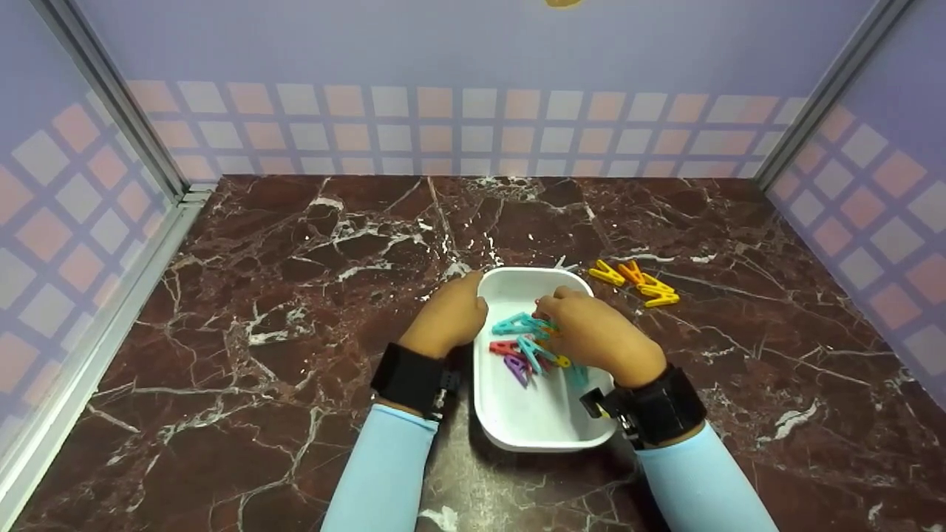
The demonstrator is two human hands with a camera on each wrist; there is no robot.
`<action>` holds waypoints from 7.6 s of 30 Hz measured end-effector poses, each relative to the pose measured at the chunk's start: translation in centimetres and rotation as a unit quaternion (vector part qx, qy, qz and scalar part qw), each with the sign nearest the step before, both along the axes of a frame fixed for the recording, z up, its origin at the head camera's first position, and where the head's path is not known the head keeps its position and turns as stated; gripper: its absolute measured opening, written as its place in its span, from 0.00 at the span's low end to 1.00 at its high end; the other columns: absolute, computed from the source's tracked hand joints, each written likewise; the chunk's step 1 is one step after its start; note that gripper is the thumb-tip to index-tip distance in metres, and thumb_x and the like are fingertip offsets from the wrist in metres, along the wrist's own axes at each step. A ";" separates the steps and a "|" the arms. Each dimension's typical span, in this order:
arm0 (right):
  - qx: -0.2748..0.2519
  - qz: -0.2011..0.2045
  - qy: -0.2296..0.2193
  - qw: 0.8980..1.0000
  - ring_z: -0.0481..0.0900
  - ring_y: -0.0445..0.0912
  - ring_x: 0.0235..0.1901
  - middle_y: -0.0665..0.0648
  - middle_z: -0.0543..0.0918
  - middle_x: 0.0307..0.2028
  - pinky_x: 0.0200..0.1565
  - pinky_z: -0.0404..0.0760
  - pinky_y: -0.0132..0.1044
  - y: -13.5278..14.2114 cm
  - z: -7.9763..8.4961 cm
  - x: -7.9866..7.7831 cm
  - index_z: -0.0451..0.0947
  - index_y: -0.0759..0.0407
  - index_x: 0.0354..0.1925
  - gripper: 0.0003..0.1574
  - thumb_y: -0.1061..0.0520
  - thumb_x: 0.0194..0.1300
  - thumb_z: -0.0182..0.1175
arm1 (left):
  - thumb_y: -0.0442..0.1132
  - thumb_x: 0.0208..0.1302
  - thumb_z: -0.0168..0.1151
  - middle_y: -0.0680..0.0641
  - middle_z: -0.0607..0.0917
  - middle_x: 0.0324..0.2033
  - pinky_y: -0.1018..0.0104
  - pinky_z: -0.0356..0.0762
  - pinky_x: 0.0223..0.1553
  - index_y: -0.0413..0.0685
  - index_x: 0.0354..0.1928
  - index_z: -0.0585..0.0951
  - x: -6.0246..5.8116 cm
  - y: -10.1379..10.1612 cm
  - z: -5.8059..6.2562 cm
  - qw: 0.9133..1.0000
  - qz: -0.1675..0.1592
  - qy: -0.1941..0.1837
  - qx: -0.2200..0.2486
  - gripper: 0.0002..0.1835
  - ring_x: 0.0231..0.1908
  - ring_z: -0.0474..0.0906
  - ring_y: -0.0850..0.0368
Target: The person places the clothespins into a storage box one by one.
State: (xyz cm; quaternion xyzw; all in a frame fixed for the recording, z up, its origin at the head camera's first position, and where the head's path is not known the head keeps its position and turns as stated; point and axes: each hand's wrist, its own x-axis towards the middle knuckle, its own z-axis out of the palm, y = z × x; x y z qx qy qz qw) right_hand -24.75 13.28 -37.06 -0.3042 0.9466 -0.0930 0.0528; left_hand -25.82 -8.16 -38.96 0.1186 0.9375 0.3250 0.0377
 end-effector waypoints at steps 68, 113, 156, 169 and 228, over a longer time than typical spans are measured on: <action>-0.097 -0.139 -0.043 0.985 0.76 0.58 0.37 0.66 0.82 0.39 0.43 0.75 0.56 11.3 -2.5 -5.2 0.79 0.71 0.48 0.18 0.64 0.60 0.61 | 0.32 0.70 0.46 0.33 0.76 0.60 0.52 0.64 0.66 0.32 0.70 0.65 0.1 -0.1 -0.1 1.000 0.001 0.005 0.003 0.27 0.62 0.71 0.40; -0.099 -0.136 -0.087 0.982 0.72 0.47 0.22 0.53 0.75 0.24 0.25 0.71 0.40 9.2 -0.4 -3.8 0.75 0.61 0.33 0.06 0.61 0.57 0.63 | 0.32 0.70 0.46 0.32 0.75 0.61 0.52 0.63 0.67 0.31 0.70 0.64 0.0 -0.1 -0.1 1.000 0.002 0.007 0.008 0.27 0.63 0.70 0.40; -0.049 -0.060 -0.001 0.997 0.74 0.51 0.34 0.61 0.79 0.40 0.39 0.77 0.46 2.4 3.6 0.8 0.76 0.66 0.50 0.20 0.55 0.64 0.65 | 0.32 0.66 0.48 0.35 0.82 0.49 0.51 0.73 0.58 0.34 0.61 0.72 0.0 0.1 -0.1 1.000 0.015 0.003 0.018 0.21 0.52 0.79 0.41; 0.023 0.016 -0.007 1.000 0.78 0.51 0.39 0.60 0.80 0.42 0.43 0.79 0.47 -0.5 1.5 1.2 0.78 0.66 0.54 0.24 0.56 0.64 0.68 | 0.32 0.67 0.47 0.34 0.81 0.53 0.51 0.71 0.61 0.33 0.64 0.70 0.0 0.1 -0.2 1.000 0.005 0.009 0.008 0.23 0.55 0.77 0.40; -0.095 -0.162 -0.069 0.980 0.60 0.67 0.67 0.73 0.65 0.68 0.67 0.56 0.63 9.9 1.4 -3.1 0.63 0.70 0.69 0.39 0.52 0.67 0.61 | 0.32 0.68 0.46 0.33 0.81 0.54 0.52 0.70 0.62 0.33 0.67 0.68 0.1 0.2 -0.2 1.000 0.004 0.012 -0.005 0.26 0.56 0.76 0.40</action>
